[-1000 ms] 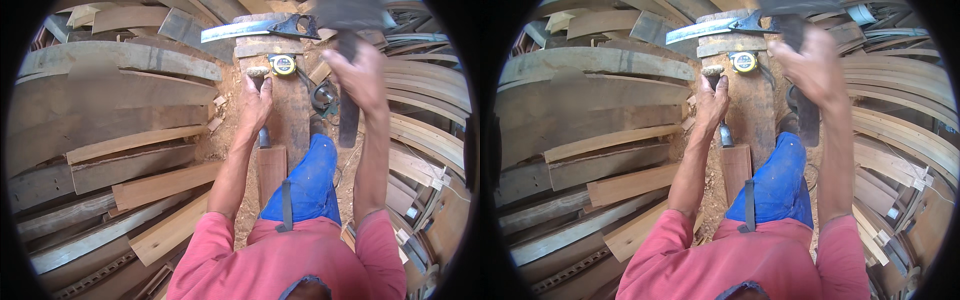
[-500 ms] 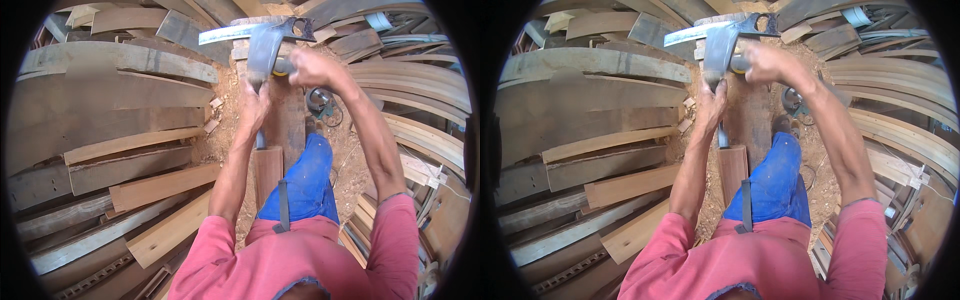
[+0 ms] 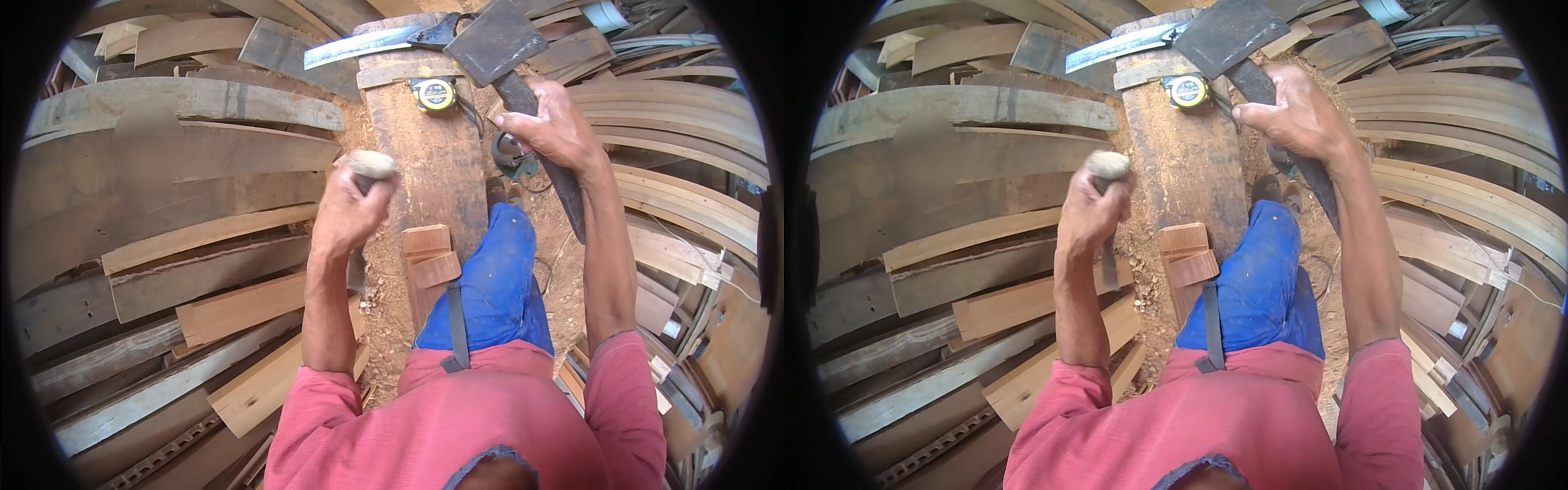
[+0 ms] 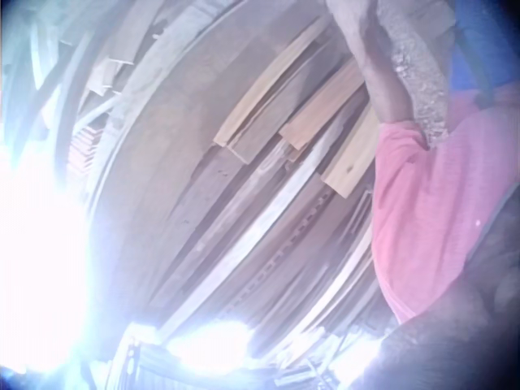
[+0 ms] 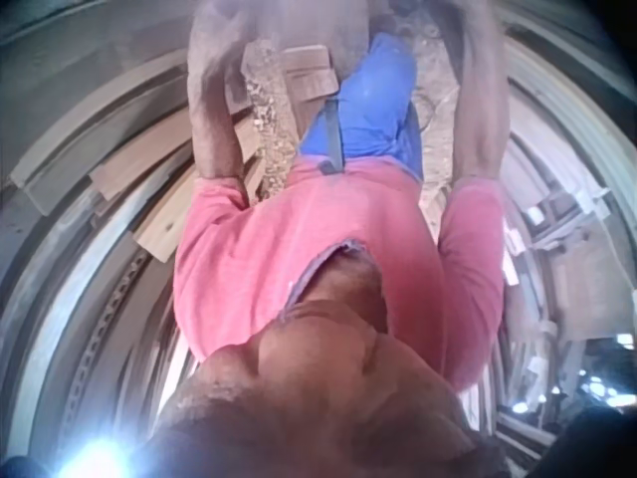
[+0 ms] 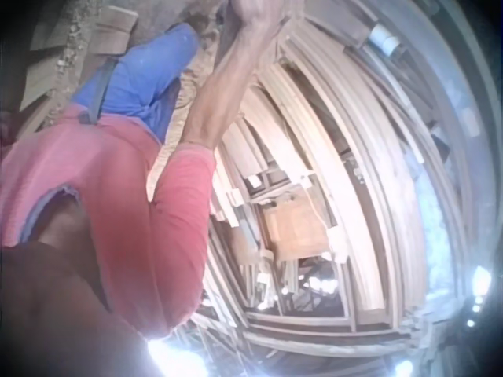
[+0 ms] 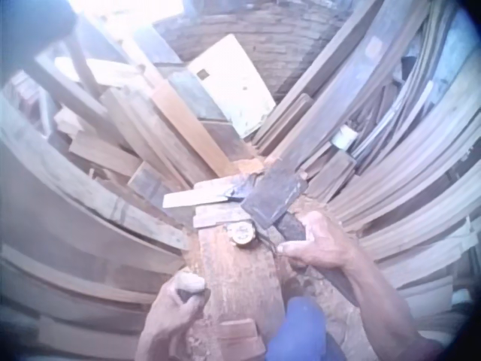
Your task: The person strikes a metal tool with an axe to chip a wooden beam, measures a wooden board with a tape measure, and cuts the board using a handheld circular saw.
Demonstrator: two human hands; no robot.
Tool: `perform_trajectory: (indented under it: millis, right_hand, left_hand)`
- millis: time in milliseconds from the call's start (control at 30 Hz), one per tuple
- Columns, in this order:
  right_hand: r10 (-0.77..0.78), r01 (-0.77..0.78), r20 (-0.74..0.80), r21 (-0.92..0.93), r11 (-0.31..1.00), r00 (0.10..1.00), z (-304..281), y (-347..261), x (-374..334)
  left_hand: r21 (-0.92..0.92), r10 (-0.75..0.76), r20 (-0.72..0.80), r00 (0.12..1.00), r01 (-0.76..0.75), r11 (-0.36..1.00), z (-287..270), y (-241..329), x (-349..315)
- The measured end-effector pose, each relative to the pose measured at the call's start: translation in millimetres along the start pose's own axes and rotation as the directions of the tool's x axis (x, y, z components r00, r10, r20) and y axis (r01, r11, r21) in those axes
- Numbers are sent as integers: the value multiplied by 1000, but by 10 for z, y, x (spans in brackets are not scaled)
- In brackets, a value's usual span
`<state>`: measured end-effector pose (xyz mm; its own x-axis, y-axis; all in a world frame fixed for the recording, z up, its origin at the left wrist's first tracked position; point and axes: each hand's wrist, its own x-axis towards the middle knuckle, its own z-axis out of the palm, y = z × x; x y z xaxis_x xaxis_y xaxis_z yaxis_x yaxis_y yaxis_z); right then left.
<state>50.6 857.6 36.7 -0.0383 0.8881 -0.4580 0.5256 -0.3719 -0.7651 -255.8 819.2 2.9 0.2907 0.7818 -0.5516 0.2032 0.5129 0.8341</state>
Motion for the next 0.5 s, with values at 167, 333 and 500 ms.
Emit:
perform_trajectory:
  millis: [167, 333, 500]
  right_hand:
    - [9, 2, -64, 167, 986, 998, 11, -199, -264]
    - [-268, 358, -311, 285, 889, 912, 47, -298, -431]
    - [-347, 467, -371, 307, 829, 861, -77, -578, -466]
  left_hand:
    - [-100, 233, -373, 898, -289, 952, 222, -64, 178]
    - [-59, 226, -351, 909, -263, 963, 466, -407, 530]
    - [38, 306, -355, 884, -313, 949, 424, -763, 637]
